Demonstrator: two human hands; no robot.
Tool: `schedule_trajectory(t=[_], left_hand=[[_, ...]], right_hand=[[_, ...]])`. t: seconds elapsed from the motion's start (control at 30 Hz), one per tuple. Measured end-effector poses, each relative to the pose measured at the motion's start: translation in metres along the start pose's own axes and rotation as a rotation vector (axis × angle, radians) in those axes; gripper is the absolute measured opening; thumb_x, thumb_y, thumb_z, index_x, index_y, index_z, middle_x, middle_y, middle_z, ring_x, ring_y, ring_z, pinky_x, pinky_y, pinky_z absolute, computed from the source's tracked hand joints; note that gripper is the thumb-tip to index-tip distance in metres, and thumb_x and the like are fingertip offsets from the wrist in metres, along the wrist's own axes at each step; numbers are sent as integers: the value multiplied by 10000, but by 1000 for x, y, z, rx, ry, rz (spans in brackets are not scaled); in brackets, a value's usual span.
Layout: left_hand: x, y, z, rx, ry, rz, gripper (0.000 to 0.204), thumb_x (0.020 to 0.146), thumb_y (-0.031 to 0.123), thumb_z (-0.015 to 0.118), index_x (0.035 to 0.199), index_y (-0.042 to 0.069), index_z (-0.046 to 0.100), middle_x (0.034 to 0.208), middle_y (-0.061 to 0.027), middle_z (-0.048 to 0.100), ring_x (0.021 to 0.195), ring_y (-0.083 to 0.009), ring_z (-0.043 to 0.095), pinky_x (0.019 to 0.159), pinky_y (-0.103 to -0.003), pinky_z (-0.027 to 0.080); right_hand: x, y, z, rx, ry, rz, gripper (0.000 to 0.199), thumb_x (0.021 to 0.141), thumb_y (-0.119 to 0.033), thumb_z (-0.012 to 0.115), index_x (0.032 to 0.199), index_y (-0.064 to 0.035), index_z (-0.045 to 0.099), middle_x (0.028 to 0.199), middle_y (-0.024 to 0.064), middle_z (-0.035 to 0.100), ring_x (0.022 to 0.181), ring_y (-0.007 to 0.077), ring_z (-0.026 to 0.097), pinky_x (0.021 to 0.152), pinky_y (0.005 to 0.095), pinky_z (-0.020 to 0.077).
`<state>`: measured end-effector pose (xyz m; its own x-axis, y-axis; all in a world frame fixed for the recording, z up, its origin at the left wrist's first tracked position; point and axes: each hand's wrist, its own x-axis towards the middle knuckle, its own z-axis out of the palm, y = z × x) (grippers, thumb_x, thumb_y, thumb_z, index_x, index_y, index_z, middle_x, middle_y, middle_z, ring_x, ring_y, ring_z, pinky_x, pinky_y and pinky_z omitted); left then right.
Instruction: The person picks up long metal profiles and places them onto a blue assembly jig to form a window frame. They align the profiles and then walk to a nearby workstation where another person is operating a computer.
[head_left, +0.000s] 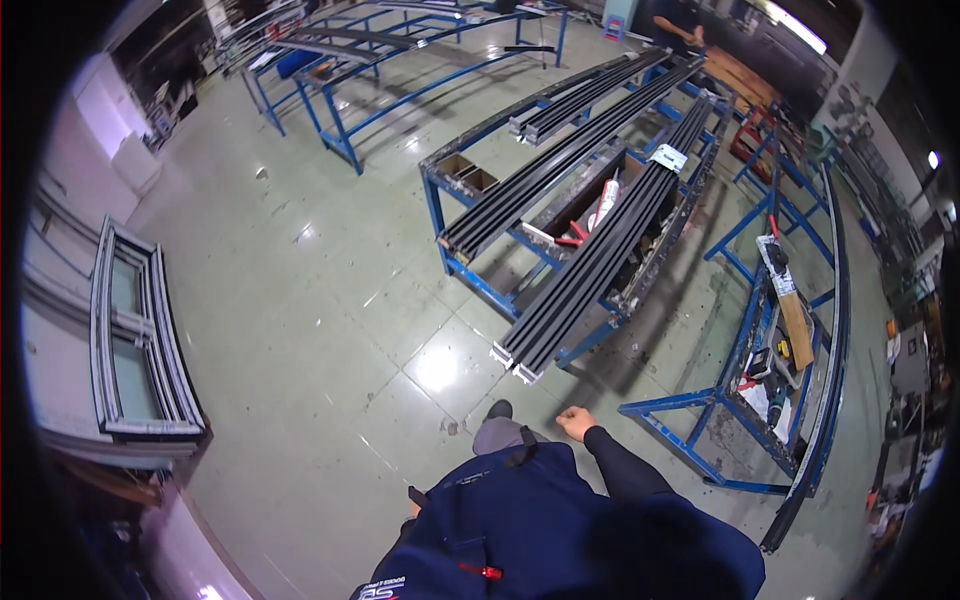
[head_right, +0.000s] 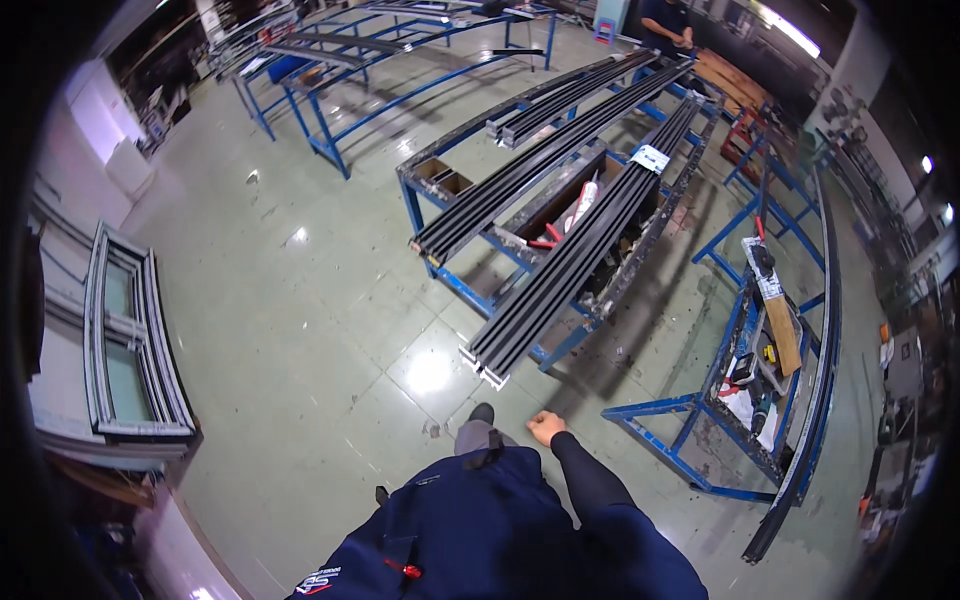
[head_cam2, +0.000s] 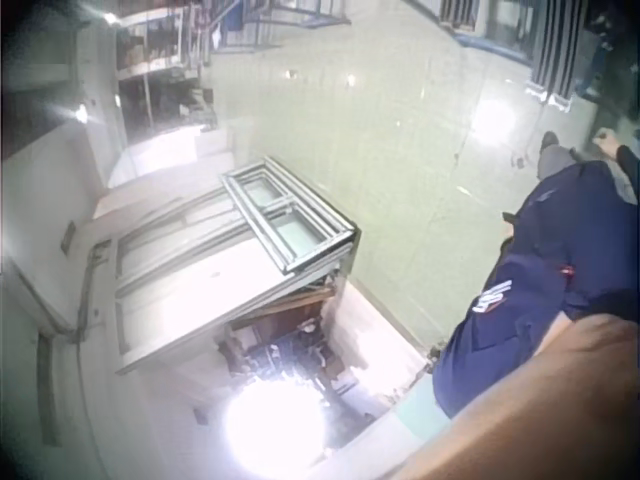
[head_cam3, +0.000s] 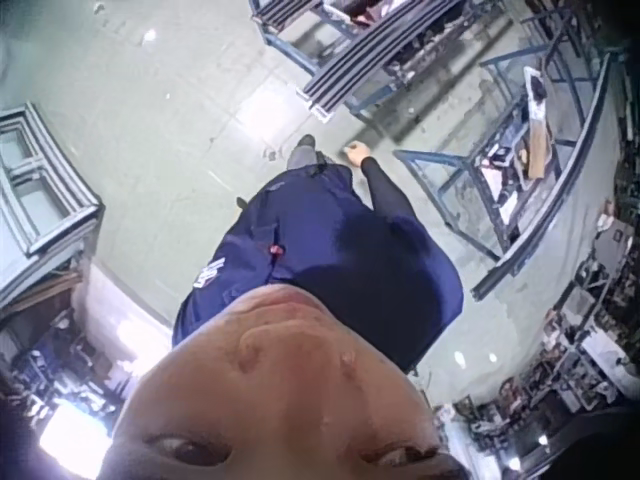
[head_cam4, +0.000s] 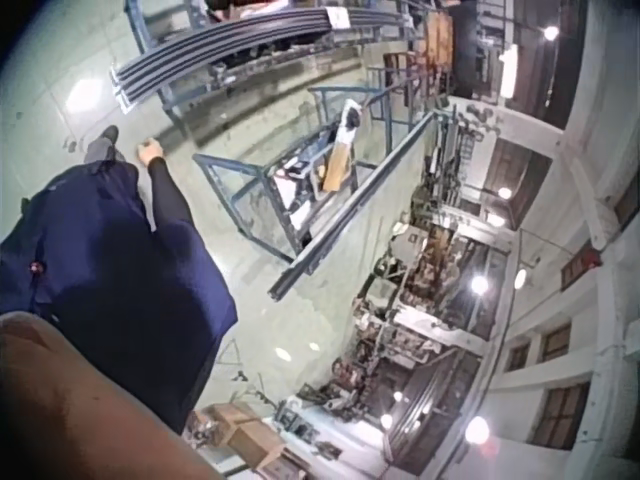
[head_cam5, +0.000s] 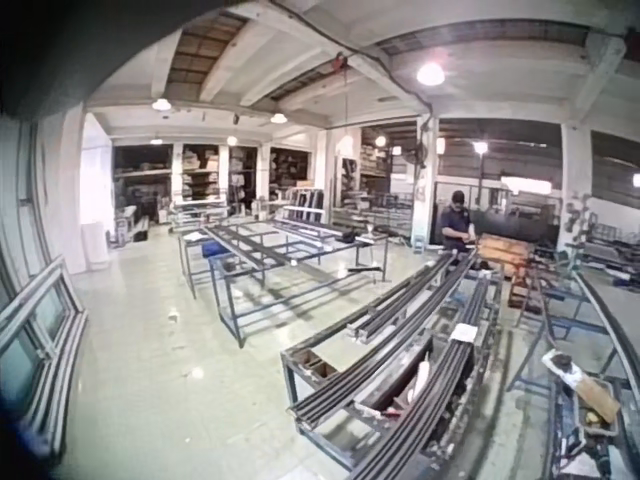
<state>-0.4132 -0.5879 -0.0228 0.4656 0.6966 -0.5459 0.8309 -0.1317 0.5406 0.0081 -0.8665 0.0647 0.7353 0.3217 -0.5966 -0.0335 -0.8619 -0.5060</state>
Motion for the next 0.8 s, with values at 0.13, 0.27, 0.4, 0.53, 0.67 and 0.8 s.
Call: schedule_trajectory(t=[0.13,0.27,0.4,0.53,0.67,0.8], left_hand=[[94,66,-44,-21,-96,103,312,822,309,627,920,13,639,844,-146,674,802,-252,655,696,-397,518],[173,120,-106,-404,-191,-331,273,862,271,615,1000,37,582,786,-100,647,683,-214,645,529,-373,498],[244,189,-140,-182,-307,-211,276,857,271,624,1000,48,543,788,-84,642,643,-201,631,499,-345,481],[321,238,-147,-17,-404,-58,310,839,286,645,984,26,558,808,-95,658,678,-202,648,515,-335,496],[380,304,-147,38,-462,81,325,840,309,659,948,7,600,786,-92,665,662,-183,648,501,-310,500],[451,371,-163,-115,-511,188,252,857,281,662,870,42,587,703,-45,616,586,-141,593,448,-278,430]], right_hand=[[33,10,-5,68,60,63,385,771,-397,659,971,-71,700,979,140,692,963,278,649,867,370,494],[36,-5,-27,198,242,182,349,801,-355,658,967,-49,685,954,134,696,910,253,661,821,357,506],[17,0,-37,425,521,156,308,830,-254,642,1017,-9,657,974,148,690,867,222,665,775,329,517],[-28,34,22,724,795,369,286,836,-234,615,978,11,653,895,122,689,716,207,639,653,338,514],[-101,58,155,805,733,655,250,828,-220,576,693,-11,606,572,90,590,495,218,577,480,380,453],[-159,3,271,906,428,1103,266,816,-238,649,854,25,637,736,123,654,623,212,639,560,369,510]])
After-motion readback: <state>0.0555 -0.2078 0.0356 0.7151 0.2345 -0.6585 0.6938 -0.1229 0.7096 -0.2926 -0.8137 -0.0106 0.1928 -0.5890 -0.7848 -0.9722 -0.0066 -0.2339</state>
